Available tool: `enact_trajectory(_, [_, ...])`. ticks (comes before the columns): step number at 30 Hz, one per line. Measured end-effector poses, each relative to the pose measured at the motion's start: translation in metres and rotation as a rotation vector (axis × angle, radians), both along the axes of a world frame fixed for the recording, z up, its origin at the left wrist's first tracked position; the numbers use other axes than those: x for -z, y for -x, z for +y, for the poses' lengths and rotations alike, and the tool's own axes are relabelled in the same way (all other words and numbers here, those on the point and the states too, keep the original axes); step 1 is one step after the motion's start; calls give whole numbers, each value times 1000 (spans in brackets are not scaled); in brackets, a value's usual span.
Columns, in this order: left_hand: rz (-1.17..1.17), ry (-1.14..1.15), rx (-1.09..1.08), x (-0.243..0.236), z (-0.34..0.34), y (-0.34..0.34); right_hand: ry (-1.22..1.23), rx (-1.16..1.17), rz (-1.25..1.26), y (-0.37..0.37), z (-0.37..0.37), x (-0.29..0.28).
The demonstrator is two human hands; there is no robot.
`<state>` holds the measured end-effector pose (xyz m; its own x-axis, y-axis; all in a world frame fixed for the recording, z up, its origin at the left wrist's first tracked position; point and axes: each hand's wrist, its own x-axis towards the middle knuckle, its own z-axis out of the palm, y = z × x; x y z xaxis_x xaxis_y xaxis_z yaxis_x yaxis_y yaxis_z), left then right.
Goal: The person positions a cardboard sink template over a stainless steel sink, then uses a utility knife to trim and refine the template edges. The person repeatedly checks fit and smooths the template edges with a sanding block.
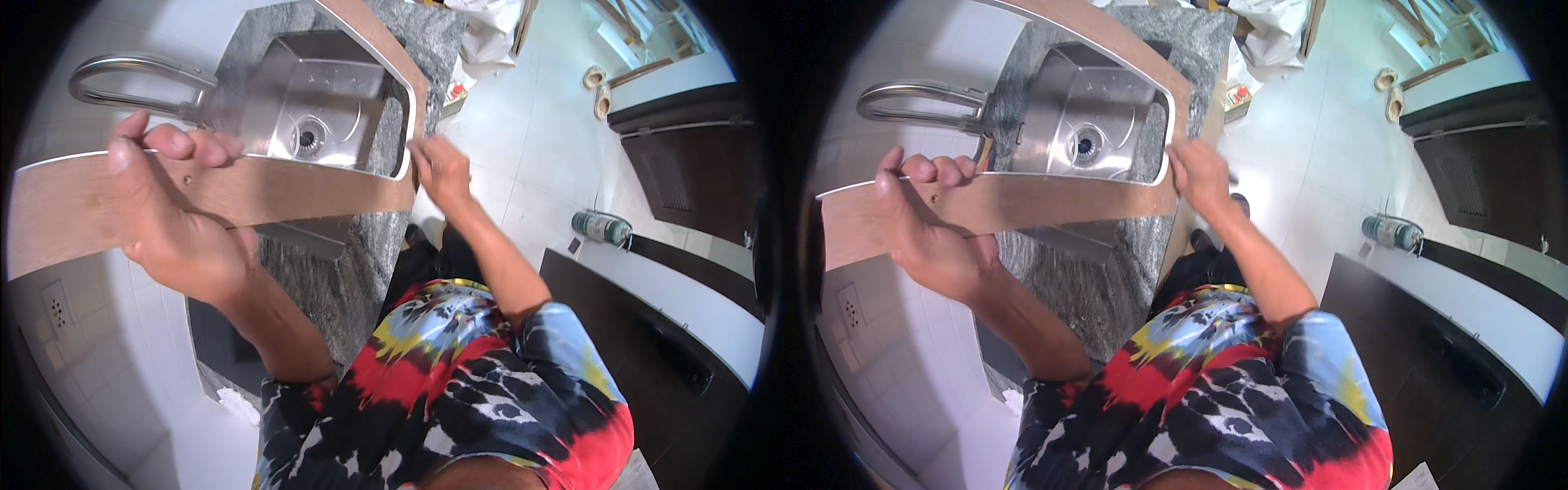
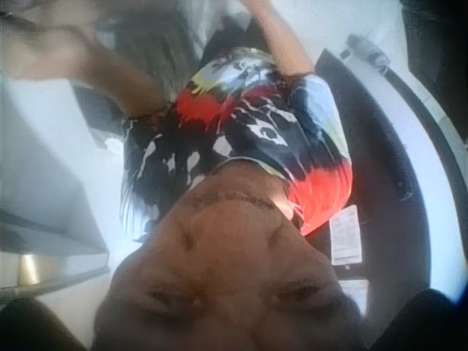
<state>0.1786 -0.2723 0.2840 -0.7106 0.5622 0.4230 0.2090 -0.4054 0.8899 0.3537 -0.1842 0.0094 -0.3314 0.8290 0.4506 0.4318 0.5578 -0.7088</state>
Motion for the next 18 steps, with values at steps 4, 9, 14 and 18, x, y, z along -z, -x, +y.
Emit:
enact_trajectory(4, [64,84,-288,-3,12,-11,258,20,321,-22,-26,-22])
enact_trajectory(9, [11,-37,-372,46,15,-36,868,179,883,-67,40,-15])
enact_trajectory(14, [-41,-10,-210,-2,11,-40,797,137,854,-86,62,-41])
enact_trajectory(18, [131,205,-174,-2,-13,-53,824,131,788,-92,91,-9])
